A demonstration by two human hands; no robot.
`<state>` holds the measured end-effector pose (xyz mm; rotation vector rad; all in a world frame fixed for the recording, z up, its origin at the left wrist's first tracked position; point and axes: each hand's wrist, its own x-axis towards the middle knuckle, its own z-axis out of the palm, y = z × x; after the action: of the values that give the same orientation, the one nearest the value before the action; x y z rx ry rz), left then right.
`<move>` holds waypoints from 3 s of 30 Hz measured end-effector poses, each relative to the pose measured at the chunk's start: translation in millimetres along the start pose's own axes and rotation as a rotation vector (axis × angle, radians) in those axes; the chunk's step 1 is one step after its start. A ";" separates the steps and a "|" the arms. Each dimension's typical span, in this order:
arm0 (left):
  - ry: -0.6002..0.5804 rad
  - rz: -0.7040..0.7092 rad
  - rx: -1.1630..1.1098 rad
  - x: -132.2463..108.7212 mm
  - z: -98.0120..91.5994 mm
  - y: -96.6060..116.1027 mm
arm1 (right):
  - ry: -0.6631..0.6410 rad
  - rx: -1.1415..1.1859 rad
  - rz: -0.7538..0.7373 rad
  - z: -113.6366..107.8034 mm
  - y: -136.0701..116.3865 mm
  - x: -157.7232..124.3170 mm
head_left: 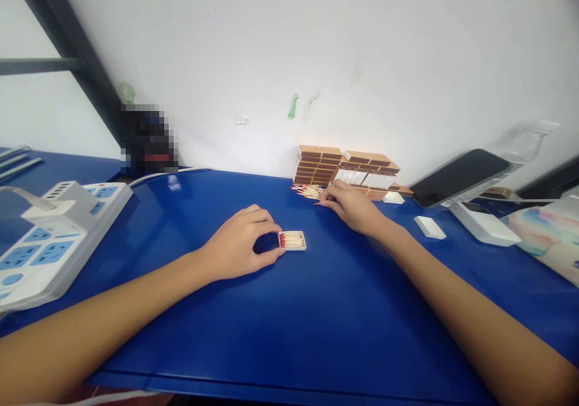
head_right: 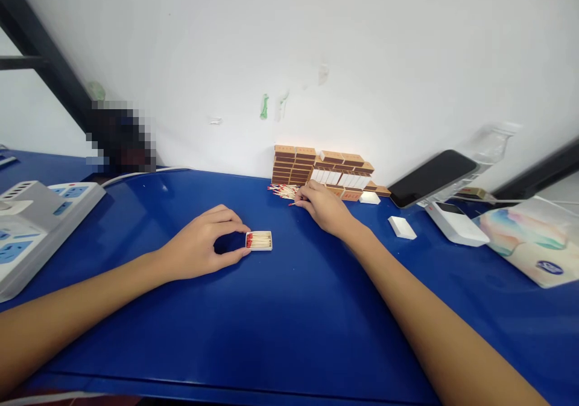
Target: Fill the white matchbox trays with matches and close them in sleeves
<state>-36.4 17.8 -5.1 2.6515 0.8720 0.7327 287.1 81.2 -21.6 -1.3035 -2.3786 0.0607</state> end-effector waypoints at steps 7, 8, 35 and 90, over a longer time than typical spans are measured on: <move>-0.004 0.005 0.003 1.7 -0.9 1.2 | 0.025 -0.025 0.041 -0.4 -14.0 0.8; -0.001 0.001 0.006 1.8 -0.9 1.1 | 0.033 -0.011 0.039 -2.8 -23.0 -0.7; 0.013 0.015 0.027 1.0 1.9 1.4 | -0.108 0.116 0.005 -5.9 -120.2 -22.2; 0.308 0.015 0.028 0.3 -2.0 3.2 | 0.608 0.174 1.122 -103.1 41.0 -33.6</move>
<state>-35.7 15.6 -2.1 2.6121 0.9424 1.1632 375.2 60.1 50.8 -2.0188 -0.9377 0.1622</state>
